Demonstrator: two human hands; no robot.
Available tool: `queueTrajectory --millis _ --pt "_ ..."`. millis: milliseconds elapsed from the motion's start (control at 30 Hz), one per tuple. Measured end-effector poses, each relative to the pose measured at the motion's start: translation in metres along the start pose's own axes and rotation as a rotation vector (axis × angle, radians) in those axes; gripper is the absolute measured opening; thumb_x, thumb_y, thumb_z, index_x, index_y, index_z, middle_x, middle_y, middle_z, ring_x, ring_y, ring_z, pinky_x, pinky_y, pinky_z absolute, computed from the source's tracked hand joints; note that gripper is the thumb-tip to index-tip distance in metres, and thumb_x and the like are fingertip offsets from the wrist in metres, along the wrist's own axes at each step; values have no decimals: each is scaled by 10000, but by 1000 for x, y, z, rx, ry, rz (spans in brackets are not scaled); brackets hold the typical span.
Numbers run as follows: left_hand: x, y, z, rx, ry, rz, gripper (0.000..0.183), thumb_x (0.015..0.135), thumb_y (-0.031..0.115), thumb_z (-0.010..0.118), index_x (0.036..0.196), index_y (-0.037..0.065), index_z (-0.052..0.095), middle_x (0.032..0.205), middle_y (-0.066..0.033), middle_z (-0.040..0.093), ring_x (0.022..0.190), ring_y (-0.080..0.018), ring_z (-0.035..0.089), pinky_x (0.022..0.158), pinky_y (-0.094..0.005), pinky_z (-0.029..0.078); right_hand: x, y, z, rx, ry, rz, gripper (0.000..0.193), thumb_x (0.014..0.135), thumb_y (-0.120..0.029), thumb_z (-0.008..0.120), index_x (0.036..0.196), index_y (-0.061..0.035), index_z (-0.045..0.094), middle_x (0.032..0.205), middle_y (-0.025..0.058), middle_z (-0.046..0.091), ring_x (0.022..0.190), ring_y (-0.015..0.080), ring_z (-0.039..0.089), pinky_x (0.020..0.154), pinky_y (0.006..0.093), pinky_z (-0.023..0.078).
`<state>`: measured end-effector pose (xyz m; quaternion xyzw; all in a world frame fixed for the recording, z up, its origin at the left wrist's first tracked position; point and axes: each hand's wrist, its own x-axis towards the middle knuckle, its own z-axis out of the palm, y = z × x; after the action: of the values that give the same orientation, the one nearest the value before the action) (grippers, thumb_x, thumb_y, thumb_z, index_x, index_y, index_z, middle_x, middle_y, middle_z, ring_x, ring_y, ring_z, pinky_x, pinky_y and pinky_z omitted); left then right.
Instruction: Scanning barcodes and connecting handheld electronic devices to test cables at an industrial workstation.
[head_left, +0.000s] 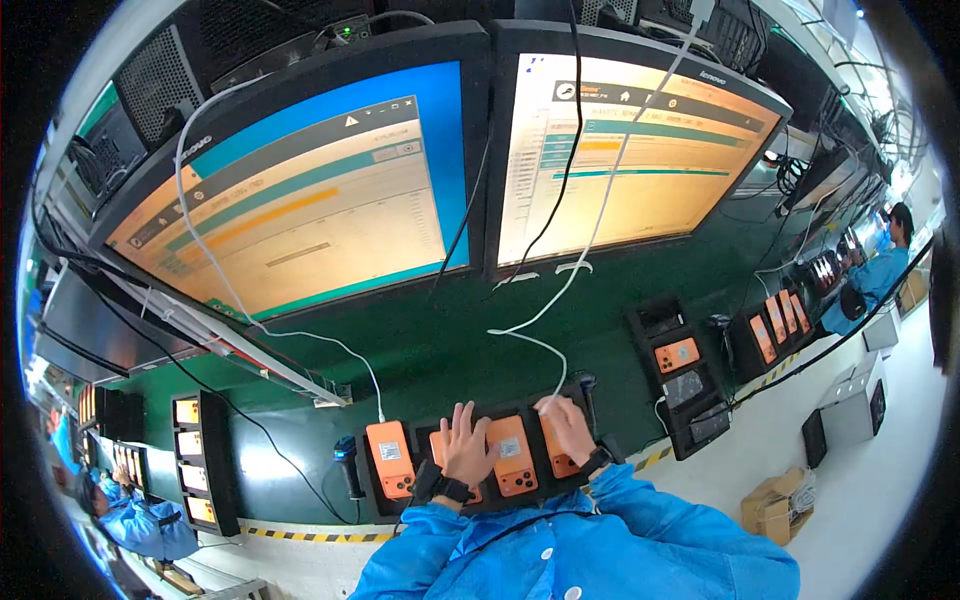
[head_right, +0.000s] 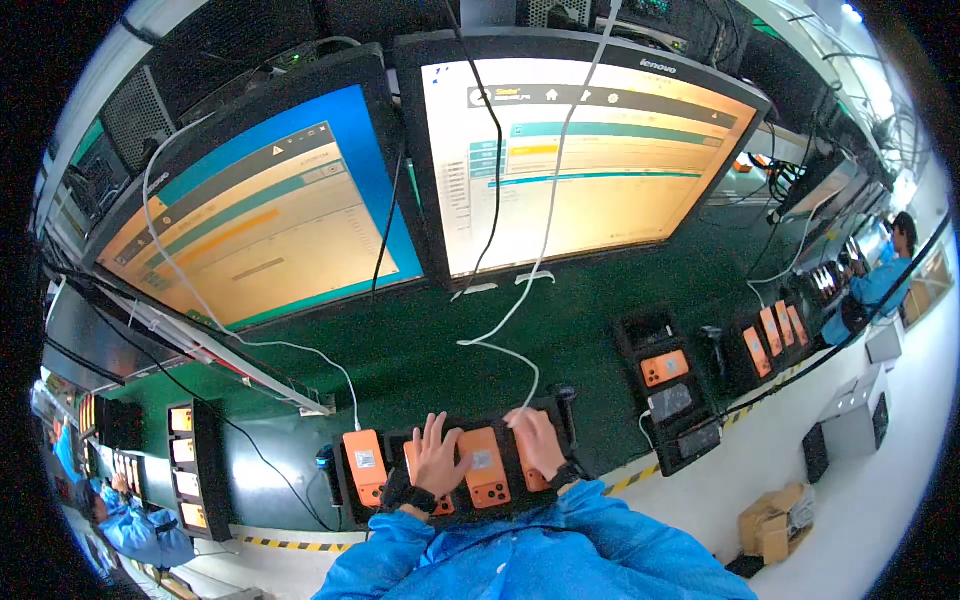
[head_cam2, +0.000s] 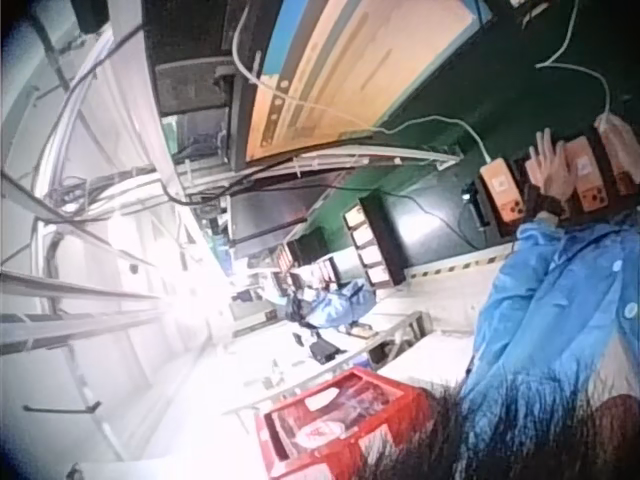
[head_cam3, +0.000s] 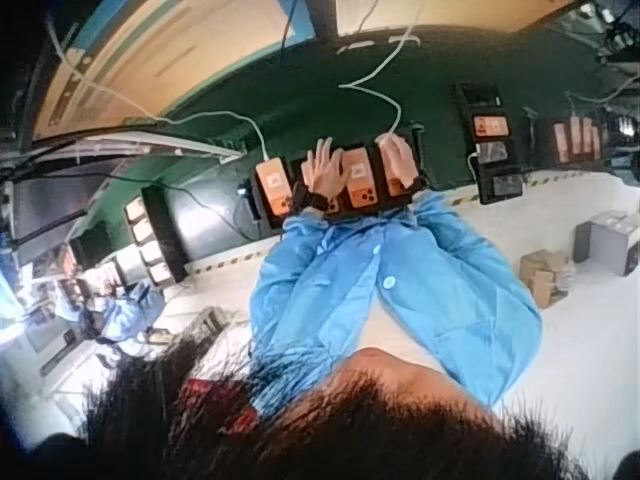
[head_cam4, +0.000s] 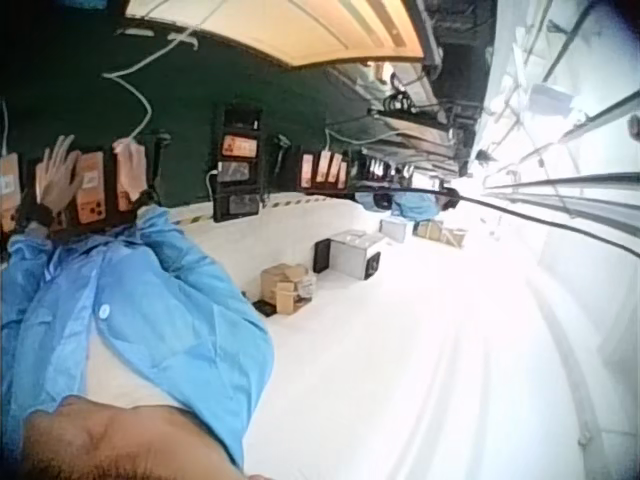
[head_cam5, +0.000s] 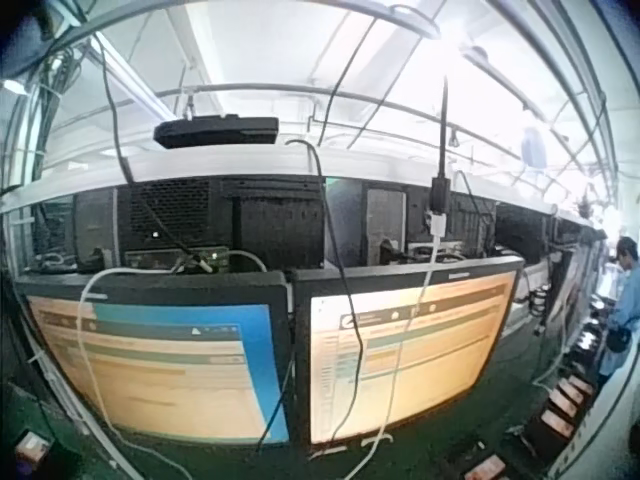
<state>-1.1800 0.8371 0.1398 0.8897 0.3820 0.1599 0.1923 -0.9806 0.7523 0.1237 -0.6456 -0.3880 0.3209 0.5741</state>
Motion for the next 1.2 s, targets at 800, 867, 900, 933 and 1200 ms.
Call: queueTrajectory --millis 800,867,900,933,1200 --pt "-75 41 -30 -443 -104 -139 668 748 98 609 1358 98 337 885 -192 641 732 -360 626 635 -452 498 3 -107 9 -475 -691 -208 139 873 -132 547 925 -23 615 890 128 649 851 287 630 751 344 489" --pt "-76 42 -31 -472 -59 -118 693 739 95 611 1369 108 321 939 -195 637 759 -362 626 649 -454 500 2 -111 9 -470 -700 -200 140 870 -134 550 926 -25 617 888 128 647 853 294 626 754 346 488" --pt "-77 43 -31 -466 -83 -149 693 739 95 611 1369 108 321 939 -195 637 759 -362 626 649 -454 500 1 -111 10 -452 -699 -177 141 866 -135 554 927 -26 620 887 127 645 855 300 622 757 349 487" --pt "-77 43 -31 -459 -73 -129 710 743 113 624 1376 103 302 913 -198 637 742 -373 623 636 -465 497 0 -111 10 -464 -712 -191 141 866 -135 554 927 -26 620 887 127 645 855 300 622 757 349 487" --pt "-77 45 -36 -463 -123 -143 742 750 134 631 1394 106 264 906 -214 632 734 -393 615 633 -482 492 -10 -109 11 -500 -621 -195 154 863 -157 567 914 -31 637 909 114 649 866 289 616 764 358 488"
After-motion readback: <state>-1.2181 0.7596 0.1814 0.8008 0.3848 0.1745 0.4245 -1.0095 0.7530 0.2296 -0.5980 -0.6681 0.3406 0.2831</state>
